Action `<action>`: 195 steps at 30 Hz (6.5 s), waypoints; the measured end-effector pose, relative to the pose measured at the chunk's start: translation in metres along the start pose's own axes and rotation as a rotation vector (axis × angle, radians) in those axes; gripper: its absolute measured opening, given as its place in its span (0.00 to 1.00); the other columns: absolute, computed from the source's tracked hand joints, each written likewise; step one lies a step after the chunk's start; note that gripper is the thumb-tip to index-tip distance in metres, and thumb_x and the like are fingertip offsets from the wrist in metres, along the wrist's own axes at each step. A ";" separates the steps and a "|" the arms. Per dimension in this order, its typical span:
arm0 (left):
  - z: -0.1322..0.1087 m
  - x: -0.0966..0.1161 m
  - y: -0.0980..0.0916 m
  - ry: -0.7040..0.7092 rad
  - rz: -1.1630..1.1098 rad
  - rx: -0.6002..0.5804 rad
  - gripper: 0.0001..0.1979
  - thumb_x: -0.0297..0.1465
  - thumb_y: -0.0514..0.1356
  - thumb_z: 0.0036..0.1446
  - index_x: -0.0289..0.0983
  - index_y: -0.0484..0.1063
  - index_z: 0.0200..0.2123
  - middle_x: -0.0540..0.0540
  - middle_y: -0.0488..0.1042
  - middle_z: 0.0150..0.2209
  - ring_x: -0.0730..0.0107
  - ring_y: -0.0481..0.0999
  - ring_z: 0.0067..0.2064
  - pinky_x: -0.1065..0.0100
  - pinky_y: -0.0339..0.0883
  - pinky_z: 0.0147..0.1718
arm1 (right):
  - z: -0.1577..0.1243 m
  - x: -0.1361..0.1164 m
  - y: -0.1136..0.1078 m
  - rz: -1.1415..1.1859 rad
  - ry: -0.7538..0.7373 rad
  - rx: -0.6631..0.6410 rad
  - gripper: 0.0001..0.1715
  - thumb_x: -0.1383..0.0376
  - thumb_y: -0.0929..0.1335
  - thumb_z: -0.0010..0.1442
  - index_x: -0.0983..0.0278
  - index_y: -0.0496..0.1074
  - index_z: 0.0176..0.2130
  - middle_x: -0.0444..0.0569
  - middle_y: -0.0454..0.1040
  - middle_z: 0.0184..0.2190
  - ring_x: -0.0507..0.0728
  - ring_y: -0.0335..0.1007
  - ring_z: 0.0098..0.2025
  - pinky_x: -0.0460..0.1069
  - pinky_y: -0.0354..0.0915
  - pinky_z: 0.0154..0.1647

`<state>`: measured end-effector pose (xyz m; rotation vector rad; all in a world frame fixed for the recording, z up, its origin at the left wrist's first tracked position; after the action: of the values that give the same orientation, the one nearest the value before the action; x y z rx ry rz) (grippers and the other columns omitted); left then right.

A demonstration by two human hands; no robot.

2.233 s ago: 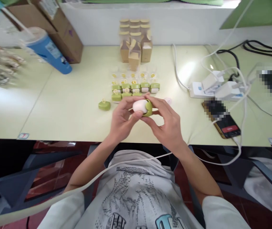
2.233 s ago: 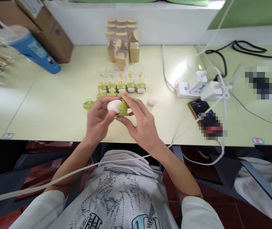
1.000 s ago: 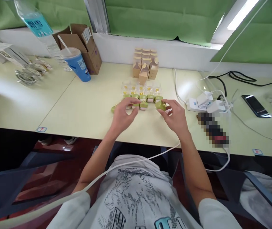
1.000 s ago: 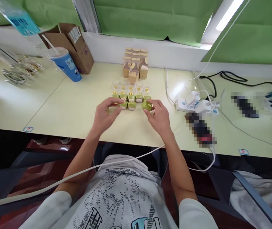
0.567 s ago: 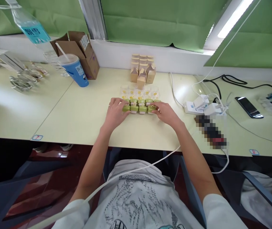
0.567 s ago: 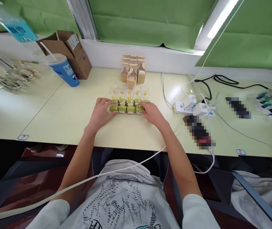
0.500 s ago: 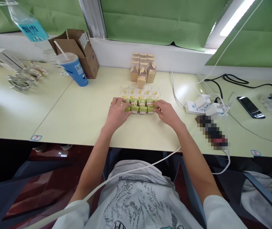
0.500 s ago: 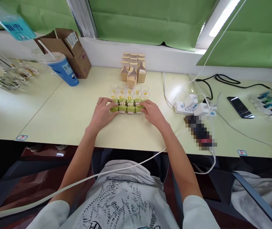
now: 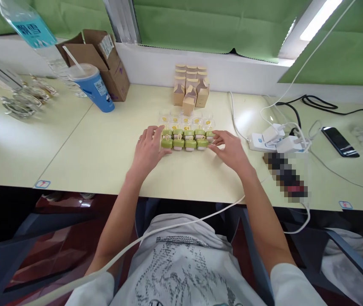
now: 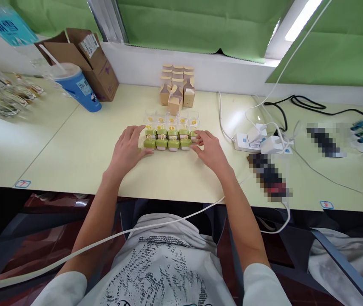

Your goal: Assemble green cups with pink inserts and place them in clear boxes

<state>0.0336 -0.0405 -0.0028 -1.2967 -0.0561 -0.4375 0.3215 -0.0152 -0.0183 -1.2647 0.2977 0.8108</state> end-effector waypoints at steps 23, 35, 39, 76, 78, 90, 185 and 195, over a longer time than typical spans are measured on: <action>-0.016 -0.001 -0.033 -0.078 -1.197 0.193 0.30 0.51 0.78 0.63 0.44 0.84 0.63 0.42 0.88 0.51 0.62 0.88 0.48 0.63 0.88 0.45 | -0.059 -0.058 -0.011 0.778 0.034 0.079 0.31 0.46 0.79 0.70 0.48 0.80 0.67 0.51 0.77 0.61 0.60 0.85 0.52 0.62 0.86 0.61; -0.024 0.074 -0.017 0.097 -1.366 -0.078 0.28 0.34 0.86 0.50 0.46 0.89 0.55 0.41 0.87 0.54 0.58 0.89 0.54 0.67 0.88 0.46 | -0.067 -0.091 -0.023 0.906 -0.070 0.152 0.22 0.50 0.81 0.69 0.50 0.83 0.58 0.50 0.82 0.58 0.63 0.85 0.61 0.62 0.84 0.65; -0.031 0.081 -0.022 0.139 -1.288 0.004 0.26 0.32 0.85 0.53 0.44 0.87 0.55 0.42 0.86 0.54 0.61 0.89 0.54 0.68 0.87 0.49 | -0.070 -0.097 -0.029 0.902 -0.107 0.232 0.16 0.55 0.79 0.72 0.49 0.85 0.57 0.49 0.83 0.58 0.62 0.85 0.60 0.59 0.85 0.62; -0.043 0.091 -0.035 0.240 -1.245 0.094 0.13 0.33 0.73 0.72 0.46 0.86 0.58 0.43 0.86 0.55 0.66 0.89 0.56 0.70 0.86 0.53 | -0.073 -0.112 -0.015 0.856 -0.118 0.233 0.15 0.64 0.82 0.67 0.52 0.86 0.53 0.48 0.87 0.54 0.59 0.86 0.59 0.52 0.89 0.50; -0.043 0.089 -0.038 0.229 -1.256 0.125 0.14 0.31 0.74 0.70 0.46 0.86 0.57 0.43 0.86 0.54 0.65 0.88 0.56 0.70 0.86 0.51 | -0.074 -0.114 -0.015 0.825 -0.126 0.226 0.14 0.66 0.80 0.70 0.53 0.86 0.53 0.49 0.85 0.57 0.59 0.84 0.62 0.52 0.89 0.51; -0.053 0.098 -0.043 0.286 -0.978 0.169 0.21 0.31 0.78 0.64 0.46 0.86 0.59 0.41 0.85 0.56 0.60 0.87 0.59 0.69 0.88 0.46 | -0.089 -0.129 -0.029 0.538 -0.207 0.427 0.16 0.76 0.75 0.65 0.59 0.85 0.48 0.52 0.90 0.50 0.59 0.90 0.52 0.54 0.90 0.47; 0.134 -0.160 0.063 -0.466 -1.154 0.439 0.31 0.42 0.69 0.71 0.41 0.54 0.23 0.61 0.50 0.16 0.81 0.46 0.18 0.73 0.41 0.20 | 0.101 0.127 -0.001 0.420 0.500 0.588 0.32 0.61 0.68 0.72 0.55 0.57 0.18 0.38 0.55 0.13 0.54 0.56 0.21 0.51 0.63 0.31; 0.133 -0.167 0.073 -0.399 -0.986 0.442 0.24 0.36 0.70 0.65 0.41 0.62 0.21 0.54 0.61 0.19 0.71 0.62 0.23 0.67 0.56 0.25 | 0.102 0.133 0.011 0.393 0.380 0.486 0.29 0.61 0.70 0.72 0.58 0.67 0.19 0.39 0.66 0.15 0.53 0.63 0.22 0.50 0.69 0.37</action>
<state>-0.0680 0.1457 -0.0793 -0.8238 -1.0999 -0.9266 0.3829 0.1300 -0.0763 -0.8990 1.0122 0.7596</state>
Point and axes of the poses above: each hand's wrist, its own z-axis towards the middle knuckle, its own y-axis out of the palm, x = y × z, the point moved 10 cm from there along z, towards the middle knuckle
